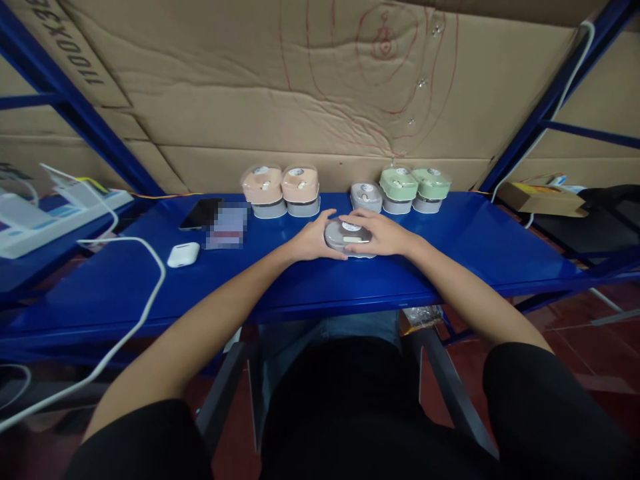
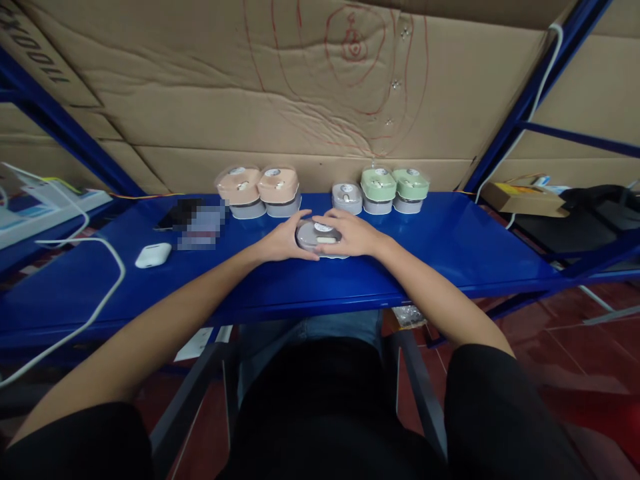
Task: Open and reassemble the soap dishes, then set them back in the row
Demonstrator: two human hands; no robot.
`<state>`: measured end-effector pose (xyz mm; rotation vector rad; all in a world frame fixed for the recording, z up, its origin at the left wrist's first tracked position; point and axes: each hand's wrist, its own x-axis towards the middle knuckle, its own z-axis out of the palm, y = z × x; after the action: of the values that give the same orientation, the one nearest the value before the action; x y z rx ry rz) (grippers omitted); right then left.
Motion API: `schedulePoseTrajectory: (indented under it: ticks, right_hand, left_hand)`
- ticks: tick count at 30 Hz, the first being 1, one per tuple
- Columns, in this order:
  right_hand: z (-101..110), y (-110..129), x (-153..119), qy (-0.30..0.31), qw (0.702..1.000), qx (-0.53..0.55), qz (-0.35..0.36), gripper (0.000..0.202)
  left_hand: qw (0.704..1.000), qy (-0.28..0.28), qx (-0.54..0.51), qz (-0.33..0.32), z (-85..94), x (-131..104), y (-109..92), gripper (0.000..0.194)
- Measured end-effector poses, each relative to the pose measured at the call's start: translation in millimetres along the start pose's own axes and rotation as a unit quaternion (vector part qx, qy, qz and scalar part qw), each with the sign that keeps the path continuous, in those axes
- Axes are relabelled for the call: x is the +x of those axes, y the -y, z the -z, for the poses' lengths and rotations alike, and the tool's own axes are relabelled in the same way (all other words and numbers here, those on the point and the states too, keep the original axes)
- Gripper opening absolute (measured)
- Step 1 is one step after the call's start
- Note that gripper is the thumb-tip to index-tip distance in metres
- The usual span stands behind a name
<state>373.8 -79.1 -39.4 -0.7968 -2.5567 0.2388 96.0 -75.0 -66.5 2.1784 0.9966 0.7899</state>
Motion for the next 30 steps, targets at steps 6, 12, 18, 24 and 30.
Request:
schedulePoseTrajectory:
  ticks: [6, 12, 18, 24, 30]
  right_hand:
    - [-0.2, -16.0, -11.3, 0.001, 0.999, 0.022, -0.025, 0.114]
    - [11.5, -8.4, 4.7, -0.104, 0.984, -0.08, -0.117, 0.107]
    - [34.8, -2.1, 59.2, -0.152, 0.886, -0.271, -0.344, 0.089]
    - [20.4, 1.1, 95.0, -0.125, 0.845, -0.298, -0.426, 0.079]
    - [14.6, -3.8, 93.1, -0.114, 0.838, -0.326, -0.422, 0.081]
  left_hand:
    - [0.999, -0.023, -0.014, -0.041, 9.9, 2.2, 11.0, 0.108]
    - [0.985, -0.156, -0.05, -0.053, 16.3, 11.6, 23.1, 0.096]
    - [0.961, -0.251, 0.066, -0.095, 25.4, 13.4, 19.9, 0.065]
    - [0.966, -0.218, 0.082, -0.109, 18.8, 9.8, 12.0, 0.062]
    - [0.972, -0.196, 0.097, -0.087, 18.2, 7.9, 11.0, 0.061]
